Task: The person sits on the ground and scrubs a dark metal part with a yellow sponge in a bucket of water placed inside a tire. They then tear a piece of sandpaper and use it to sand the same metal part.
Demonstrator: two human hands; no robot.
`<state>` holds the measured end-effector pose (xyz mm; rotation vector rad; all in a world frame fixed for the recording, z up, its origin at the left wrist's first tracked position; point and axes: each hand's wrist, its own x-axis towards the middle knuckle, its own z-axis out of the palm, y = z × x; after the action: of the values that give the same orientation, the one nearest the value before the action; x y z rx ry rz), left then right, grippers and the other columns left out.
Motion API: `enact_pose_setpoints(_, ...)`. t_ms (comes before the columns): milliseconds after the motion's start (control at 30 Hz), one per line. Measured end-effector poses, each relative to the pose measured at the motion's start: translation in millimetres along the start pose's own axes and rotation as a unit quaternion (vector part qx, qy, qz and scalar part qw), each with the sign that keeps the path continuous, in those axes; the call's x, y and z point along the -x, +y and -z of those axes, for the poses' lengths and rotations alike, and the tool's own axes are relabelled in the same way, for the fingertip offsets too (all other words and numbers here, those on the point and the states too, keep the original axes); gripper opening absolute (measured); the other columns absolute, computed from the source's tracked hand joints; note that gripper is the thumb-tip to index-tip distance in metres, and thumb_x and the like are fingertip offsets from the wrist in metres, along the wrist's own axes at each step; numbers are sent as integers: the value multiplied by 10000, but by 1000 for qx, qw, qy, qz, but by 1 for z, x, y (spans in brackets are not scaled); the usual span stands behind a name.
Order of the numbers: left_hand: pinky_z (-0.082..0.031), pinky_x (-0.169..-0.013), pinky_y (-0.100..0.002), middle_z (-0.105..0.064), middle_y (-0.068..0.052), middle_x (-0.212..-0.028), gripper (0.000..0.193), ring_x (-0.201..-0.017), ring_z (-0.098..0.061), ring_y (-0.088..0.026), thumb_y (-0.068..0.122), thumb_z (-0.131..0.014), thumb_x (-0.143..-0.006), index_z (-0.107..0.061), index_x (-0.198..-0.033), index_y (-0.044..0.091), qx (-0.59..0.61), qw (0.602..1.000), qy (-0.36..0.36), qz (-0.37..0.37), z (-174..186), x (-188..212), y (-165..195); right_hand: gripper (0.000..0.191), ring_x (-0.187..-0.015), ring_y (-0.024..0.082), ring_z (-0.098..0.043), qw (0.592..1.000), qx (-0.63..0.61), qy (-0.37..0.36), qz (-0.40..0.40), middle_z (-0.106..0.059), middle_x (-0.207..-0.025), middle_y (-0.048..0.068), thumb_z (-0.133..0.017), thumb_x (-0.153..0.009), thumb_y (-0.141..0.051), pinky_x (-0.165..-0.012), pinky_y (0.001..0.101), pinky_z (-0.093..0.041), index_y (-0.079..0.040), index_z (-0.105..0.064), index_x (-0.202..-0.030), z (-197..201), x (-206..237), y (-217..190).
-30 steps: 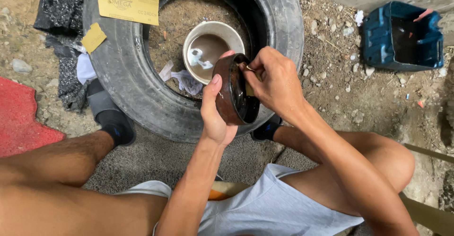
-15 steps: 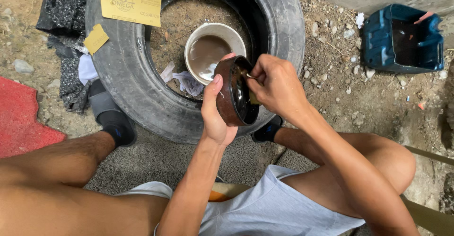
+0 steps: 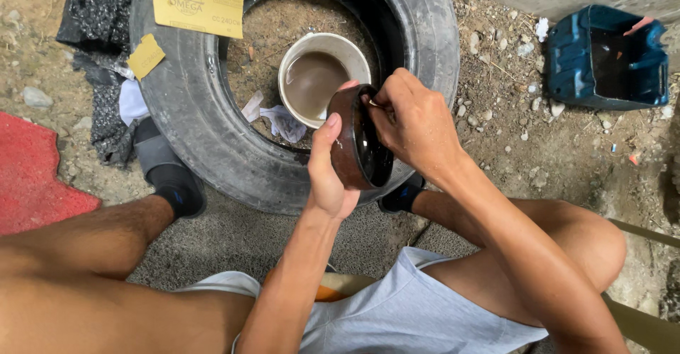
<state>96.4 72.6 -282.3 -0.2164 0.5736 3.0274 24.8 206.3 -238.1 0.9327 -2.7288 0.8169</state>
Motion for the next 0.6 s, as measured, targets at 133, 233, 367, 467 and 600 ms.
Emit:
enact_pose_setpoints(133,-440,-1118,-364,-570,-114,-1381,626,-1284,-551,-211,374,-473,-1041,-415,-1561,30,-11,1000,-15,-13,3,1,0,194,-614,242,-661,991,-57,-35,-114,-641,-776,157,-774,-874,-35,-542,372,-493,30,-600,-815,2,-3,-3)
enact_pose_setpoints(233,-447,-1100,-367,-572,-113,-1374,630,-1263,-550,-214,378,-474,-1047,-414,-1571,33,-24,999,-20,-32,6,0,4,169,-568,185,-687,961,-74,-132,-231,-663,-637,133,-757,-841,-62,-518,344,-508,9,-621,-771,4,-4,-6)
enact_pose_setpoints(367,-450,-1120,-367,-572,-111,-1378,632,-1280,-553,-213,377,-474,-1040,-408,-1569,38,-34,999,-22,-32,6,1,4,188,-566,196,-680,961,-72,-137,-227,-658,-646,142,-769,-837,-61,-510,347,-500,22,-614,-771,7,-6,-6)
enact_pose_setpoints(467,-444,-1127,-360,-560,-99,-1390,629,-1299,-544,-200,368,-470,-1035,-402,-1568,40,-21,1000,-17,-15,2,1,-2,178,-621,213,-681,990,-61,-66,-112,-660,-733,158,-760,-849,-25,-540,341,-509,43,-605,-795,7,-6,-5)
enact_pose_setpoints(600,-449,-1120,-368,-565,-107,-1390,623,-1293,-553,-209,362,-462,-1031,-408,-1558,36,-16,1000,-17,1,2,1,-3,186,-673,252,-681,998,-32,-16,-44,-656,-810,190,-771,-874,-23,-575,348,-515,52,-605,-839,6,-3,-2)
